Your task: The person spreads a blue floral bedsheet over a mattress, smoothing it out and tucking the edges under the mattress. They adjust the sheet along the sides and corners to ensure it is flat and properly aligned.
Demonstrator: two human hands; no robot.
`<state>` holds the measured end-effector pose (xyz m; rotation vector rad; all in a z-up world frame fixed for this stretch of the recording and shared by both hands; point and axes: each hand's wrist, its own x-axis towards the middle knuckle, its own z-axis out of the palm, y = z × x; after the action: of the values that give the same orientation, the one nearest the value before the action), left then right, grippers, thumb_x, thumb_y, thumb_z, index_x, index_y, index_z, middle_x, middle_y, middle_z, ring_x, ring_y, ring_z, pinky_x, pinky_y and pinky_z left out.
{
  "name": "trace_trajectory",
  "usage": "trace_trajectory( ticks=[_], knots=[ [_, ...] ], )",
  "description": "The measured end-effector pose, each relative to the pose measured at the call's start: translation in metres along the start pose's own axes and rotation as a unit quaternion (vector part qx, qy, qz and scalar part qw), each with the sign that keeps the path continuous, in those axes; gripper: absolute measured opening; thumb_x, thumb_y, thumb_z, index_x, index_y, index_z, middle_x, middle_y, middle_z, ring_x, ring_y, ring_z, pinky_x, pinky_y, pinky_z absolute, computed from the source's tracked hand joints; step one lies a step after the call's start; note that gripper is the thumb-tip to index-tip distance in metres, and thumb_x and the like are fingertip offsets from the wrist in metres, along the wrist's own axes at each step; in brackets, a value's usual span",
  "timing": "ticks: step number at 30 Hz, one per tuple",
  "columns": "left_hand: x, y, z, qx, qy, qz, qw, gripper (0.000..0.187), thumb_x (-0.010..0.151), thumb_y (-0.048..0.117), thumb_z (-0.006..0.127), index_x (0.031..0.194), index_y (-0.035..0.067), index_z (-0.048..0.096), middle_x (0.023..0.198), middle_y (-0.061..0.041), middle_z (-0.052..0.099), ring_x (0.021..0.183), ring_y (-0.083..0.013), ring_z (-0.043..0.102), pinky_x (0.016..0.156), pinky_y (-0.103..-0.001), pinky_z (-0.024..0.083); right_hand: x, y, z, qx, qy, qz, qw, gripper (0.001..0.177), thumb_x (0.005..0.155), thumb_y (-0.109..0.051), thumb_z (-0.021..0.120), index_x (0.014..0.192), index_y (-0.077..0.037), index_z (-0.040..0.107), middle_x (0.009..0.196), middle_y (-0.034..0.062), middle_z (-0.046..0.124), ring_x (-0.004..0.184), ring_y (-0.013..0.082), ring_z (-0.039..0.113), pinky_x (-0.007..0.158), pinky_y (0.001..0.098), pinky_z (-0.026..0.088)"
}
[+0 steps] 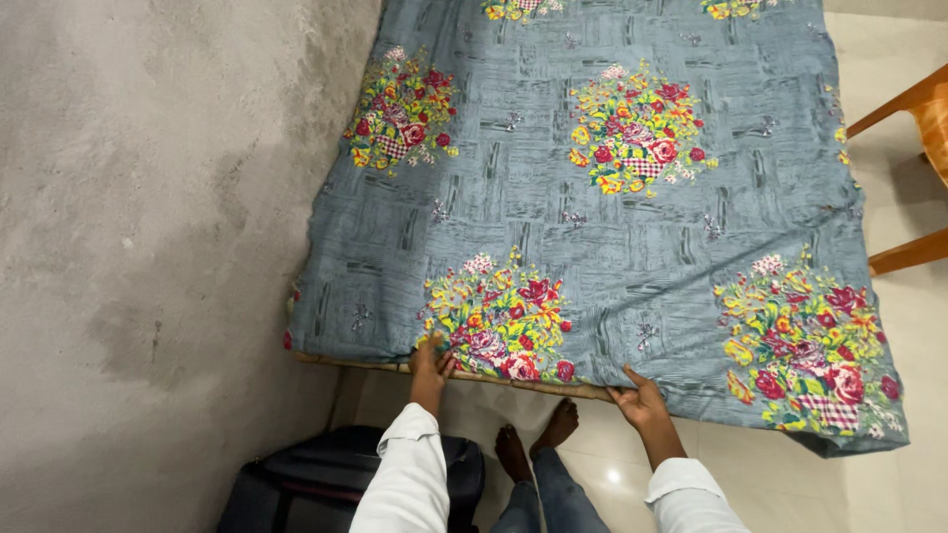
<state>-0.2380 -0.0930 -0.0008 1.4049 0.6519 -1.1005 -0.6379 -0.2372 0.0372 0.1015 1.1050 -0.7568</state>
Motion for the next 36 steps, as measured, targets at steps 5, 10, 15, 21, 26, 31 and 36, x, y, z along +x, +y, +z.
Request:
trace_trajectory(
  ticks=[5,10,15,21,26,31,36],
  knots=[
    [0.02,0.016,-0.033,0.168,0.256,0.121,0.944,0.062,0.081,0.049,0.089,0.112,-0.002,0.07,0.097,-0.013,0.067,0.079,-0.0227,0.065,0.059,-0.033,0.049,-0.004,0.001,0.001,-0.019,0.001,-0.016,1.0,0.049,0.092,-0.006,0.065,0.139,-0.005,0.049,0.143,0.0157,0.058,0.131,0.0316,0.057,0.115,0.0534,0.042],
    [0.023,0.054,-0.056,0.267,0.33,0.207,0.881,0.066,0.083,0.051,0.088,0.111,-0.006,0.071,0.098,-0.015,0.069,0.08,-0.0235,0.067,0.06,-0.033,0.049,-0.008,-0.002,0.004,-0.056,0.016,-0.034,0.998,0.049,0.093,-0.005,0.065,0.139,0.001,0.048,0.145,0.019,0.056,0.131,0.0329,0.057,0.116,0.0543,0.042],
    [0.01,0.08,-0.051,0.24,0.218,0.232,0.917,0.06,0.084,0.049,0.084,0.111,-0.004,0.071,0.099,-0.014,0.07,0.082,-0.0239,0.068,0.063,-0.034,0.051,-0.012,-0.001,0.007,-0.068,0.059,-0.029,0.996,0.053,0.092,-0.003,0.065,0.141,0.0,0.046,0.146,0.0165,0.055,0.133,0.0305,0.056,0.118,0.0524,0.041],
    [0.008,0.117,-0.062,0.122,0.116,0.271,0.948,0.054,0.086,0.046,0.079,0.112,-0.001,0.071,0.101,-0.014,0.072,0.084,-0.0243,0.07,0.066,-0.035,0.052,-0.012,-0.002,0.009,-0.061,0.051,-0.048,0.996,0.053,0.091,-0.002,0.065,0.141,-0.002,0.047,0.146,0.0146,0.056,0.133,0.0299,0.055,0.117,0.0532,0.04],
    [-0.011,0.093,-0.093,0.123,0.153,0.221,0.955,0.05,0.088,0.044,0.075,0.112,0.001,0.071,0.102,-0.013,0.074,0.085,-0.0247,0.071,0.068,-0.036,0.054,-0.013,0.007,0.007,-0.064,0.034,-0.024,0.997,0.053,0.093,-0.01,0.065,0.142,-0.003,0.046,0.145,0.0158,0.056,0.132,0.0328,0.055,0.116,0.0559,0.039],
    [-0.003,0.083,-0.088,0.159,0.203,0.207,0.944,0.045,0.089,0.041,0.071,0.113,0.003,0.071,0.102,-0.013,0.075,0.087,-0.025,0.073,0.071,-0.037,0.055,-0.01,0.0,0.002,-0.122,0.033,-0.001,0.992,0.052,0.092,-0.015,0.066,0.141,-0.006,0.051,0.142,0.0108,0.056,0.131,0.0339,0.054,0.114,0.0553,0.038],
    [0.003,0.057,-0.084,0.173,0.267,0.222,0.922,0.041,0.09,0.039,0.066,0.113,0.005,0.071,0.103,-0.012,0.077,0.088,-0.0254,0.074,0.073,-0.038,0.057,-0.029,-0.006,-0.03,-0.047,0.022,0.077,0.996,0.062,0.089,-0.035,0.069,0.139,-0.004,0.051,0.137,0.0165,0.06,0.127,0.0335,0.059,0.108,0.0543,0.044]
  ],
)
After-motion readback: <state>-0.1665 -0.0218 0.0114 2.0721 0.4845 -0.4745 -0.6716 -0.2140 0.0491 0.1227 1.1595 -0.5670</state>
